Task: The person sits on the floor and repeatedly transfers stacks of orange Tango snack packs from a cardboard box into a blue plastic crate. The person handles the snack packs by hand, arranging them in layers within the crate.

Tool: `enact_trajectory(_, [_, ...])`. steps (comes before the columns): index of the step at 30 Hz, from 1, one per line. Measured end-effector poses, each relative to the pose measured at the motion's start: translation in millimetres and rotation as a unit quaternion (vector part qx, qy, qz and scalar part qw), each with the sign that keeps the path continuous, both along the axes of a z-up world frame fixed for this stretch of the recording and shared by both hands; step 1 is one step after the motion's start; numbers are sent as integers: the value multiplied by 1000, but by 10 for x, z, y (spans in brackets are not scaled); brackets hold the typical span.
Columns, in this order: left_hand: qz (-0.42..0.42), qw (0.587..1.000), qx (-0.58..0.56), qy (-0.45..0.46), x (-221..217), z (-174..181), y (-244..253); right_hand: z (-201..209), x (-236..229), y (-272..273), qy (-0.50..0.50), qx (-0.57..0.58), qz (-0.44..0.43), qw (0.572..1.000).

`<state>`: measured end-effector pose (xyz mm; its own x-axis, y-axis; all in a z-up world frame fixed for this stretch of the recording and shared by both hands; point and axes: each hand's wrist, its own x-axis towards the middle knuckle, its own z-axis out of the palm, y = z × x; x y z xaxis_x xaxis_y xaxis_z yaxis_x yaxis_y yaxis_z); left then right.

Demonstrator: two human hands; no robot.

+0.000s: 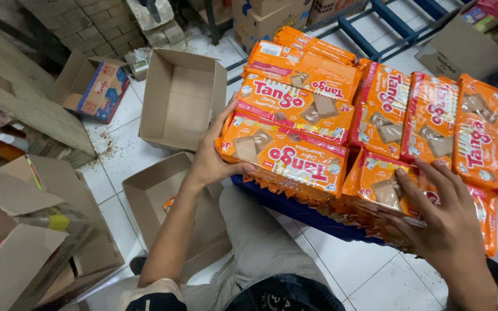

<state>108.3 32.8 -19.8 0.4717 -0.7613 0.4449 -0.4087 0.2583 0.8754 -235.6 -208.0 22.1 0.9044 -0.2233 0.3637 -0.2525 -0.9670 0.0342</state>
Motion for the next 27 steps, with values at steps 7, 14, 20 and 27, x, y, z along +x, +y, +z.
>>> enact_trajectory(7, [12, 1000, -4, 2, -26, -52, -52, 35, 35, 29, -37, 3, 31, 999])
enact_trajectory(14, [9, 1000, 4, 5, -38, -55, -93, 59, 73, 61, -47, 8, 48, 998])
enact_trajectory(20, [4, 997, 74, -9, 60, 156, 17, 152, 177, 258, -72, 2, 60, 996])
enact_trajectory(27, [109, 992, -65, 18, 185, -598, 358, -1570, -178, 520, -80, 695, -20, 714])
